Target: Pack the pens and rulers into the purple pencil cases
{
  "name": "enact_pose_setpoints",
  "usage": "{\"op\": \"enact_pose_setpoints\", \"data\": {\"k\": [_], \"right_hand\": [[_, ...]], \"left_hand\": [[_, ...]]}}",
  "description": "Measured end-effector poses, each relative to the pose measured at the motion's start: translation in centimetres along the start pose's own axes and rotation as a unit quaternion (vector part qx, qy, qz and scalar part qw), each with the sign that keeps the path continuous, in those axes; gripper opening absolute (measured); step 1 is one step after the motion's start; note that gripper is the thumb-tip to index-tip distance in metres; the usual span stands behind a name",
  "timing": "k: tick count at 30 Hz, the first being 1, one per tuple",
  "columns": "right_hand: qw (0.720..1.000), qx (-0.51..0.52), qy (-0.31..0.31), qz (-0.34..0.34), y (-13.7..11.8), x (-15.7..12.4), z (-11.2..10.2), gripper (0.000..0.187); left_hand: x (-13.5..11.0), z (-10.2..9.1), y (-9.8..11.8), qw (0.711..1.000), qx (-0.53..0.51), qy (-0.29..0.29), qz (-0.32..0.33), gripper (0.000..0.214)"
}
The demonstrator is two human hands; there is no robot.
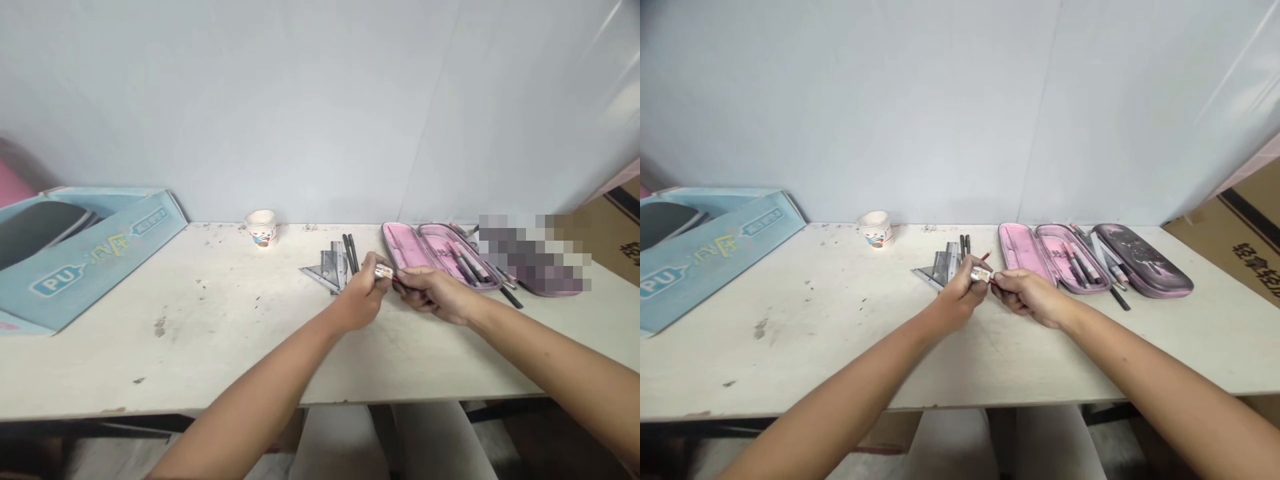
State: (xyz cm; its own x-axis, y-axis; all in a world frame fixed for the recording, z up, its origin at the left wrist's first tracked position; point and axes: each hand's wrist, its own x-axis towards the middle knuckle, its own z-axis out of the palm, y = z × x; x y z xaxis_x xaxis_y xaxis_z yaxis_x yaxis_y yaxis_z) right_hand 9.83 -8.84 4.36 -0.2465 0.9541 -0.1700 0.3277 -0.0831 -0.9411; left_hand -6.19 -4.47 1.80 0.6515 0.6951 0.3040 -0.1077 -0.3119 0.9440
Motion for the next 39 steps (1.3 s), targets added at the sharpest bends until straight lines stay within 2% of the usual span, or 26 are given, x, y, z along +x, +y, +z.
{"op": "enact_pose_setpoints", "data": {"k": [1,2,3,4,6,7,8,9,10,12,14,15,16,18,19,22,23,24,28,31,35,39], "right_hand": [[0.996,-0.072,0.051,-0.028,-0.1,0.2,0.1,0.032],[0.978,-0.166,0.108,-0.063,-0.2,0.5,0.3,0.031],[0.945,-0.269,0.160,-0.099,-0.3,0.6,0.5,0.029],[0.899,-0.367,0.199,-0.133,-0.3,0.8,0.7,0.026],[0.807,-0.510,0.237,-0.180,-0.3,0.9,1.0,0.022],[0.779,-0.546,0.238,-0.196,-0.3,0.9,1.0,0.024],[0.767,-0.560,0.234,-0.209,-0.2,0.9,1.0,0.025],[0.771,-0.555,0.227,-0.215,-0.1,0.9,0.9,0.025],[0.790,-0.531,0.219,-0.214,-0.1,0.9,0.8,0.025],[0.861,-0.429,0.192,-0.194,0.0,1.0,0.5,0.028],[0.939,-0.277,0.138,-0.152,-0.1,1.2,0.2,0.035],[0.964,-0.207,0.109,-0.129,-0.1,1.2,0.1,0.038],[0.977,-0.159,0.088,-0.113,-0.2,1.3,0.1,0.040],[0.974,-0.167,0.104,-0.112,-0.5,1.4,0.2,0.039],[0.959,-0.216,0.135,-0.125,-0.6,1.3,0.3,0.036],[0.883,-0.386,0.207,-0.170,-0.7,1.1,0.6,0.024],[0.869,-0.415,0.207,-0.174,-0.7,1.0,0.5,0.023],[0.866,-0.424,0.202,-0.172,-0.5,0.9,0.4,0.024],[0.906,-0.338,0.213,-0.139,0.5,1.0,-0.3,0.034],[0.927,-0.233,0.251,-0.153,1.3,1.4,-0.2,0.030],[0.927,-0.148,0.290,-0.187,1.7,2.2,0.9,0.023],[0.931,-0.119,0.283,-0.196,1.9,2.4,1.6,0.033]], "left_hand": [[0.2,0.1,-0.2,0.999,-0.034,0.008,-0.015,0.017],[0.4,0.1,-0.4,0.997,-0.072,0.016,-0.025,0.016],[0.7,0.1,-0.5,0.993,-0.109,0.026,-0.029,0.015],[0.8,0.1,-0.5,0.989,-0.140,0.035,-0.027,0.015],[1.0,-0.1,-0.5,0.983,-0.179,0.044,-0.021,0.016],[1.1,-0.2,-0.5,0.982,-0.185,0.045,-0.019,0.017],[1.0,-0.2,-0.5,0.982,-0.182,0.043,-0.020,0.017],[1.0,-0.3,-0.5,0.984,-0.174,0.038,-0.021,0.016],[0.9,-0.4,-0.5,0.986,-0.162,0.034,-0.021,0.016],[0.8,-0.4,-0.5,0.990,-0.136,0.027,-0.022,0.016],[0.8,-0.4,-0.4,0.993,-0.114,0.020,-0.026,0.015],[0.8,-0.4,-0.3,0.994,-0.104,0.017,-0.028,0.015],[0.8,-0.4,-0.3,0.995,-0.095,0.016,-0.028,0.014],[0.9,-0.4,-0.2,0.996,-0.088,0.021,-0.021,0.013],[0.9,-0.5,-0.2,0.995,-0.091,0.027,-0.016,0.013],[1.0,-0.6,-0.5,0.994,-0.107,0.039,-0.008,0.014],[1.1,-0.6,-0.5,0.993,-0.108,0.040,-0.007,0.014],[1.1,-0.7,-0.6,0.993,-0.109,0.043,-0.006,0.014],[1.3,-0.9,-0.3,0.985,-0.141,0.098,0.000,0.017],[1.4,-1.1,0.1,0.972,-0.192,0.133,-0.006,0.022],[1.3,-0.9,0.4,0.960,-0.256,0.111,-0.020,0.025],[1.1,-0.6,0.6,0.953,-0.284,0.099,-0.041,0.030]]}}
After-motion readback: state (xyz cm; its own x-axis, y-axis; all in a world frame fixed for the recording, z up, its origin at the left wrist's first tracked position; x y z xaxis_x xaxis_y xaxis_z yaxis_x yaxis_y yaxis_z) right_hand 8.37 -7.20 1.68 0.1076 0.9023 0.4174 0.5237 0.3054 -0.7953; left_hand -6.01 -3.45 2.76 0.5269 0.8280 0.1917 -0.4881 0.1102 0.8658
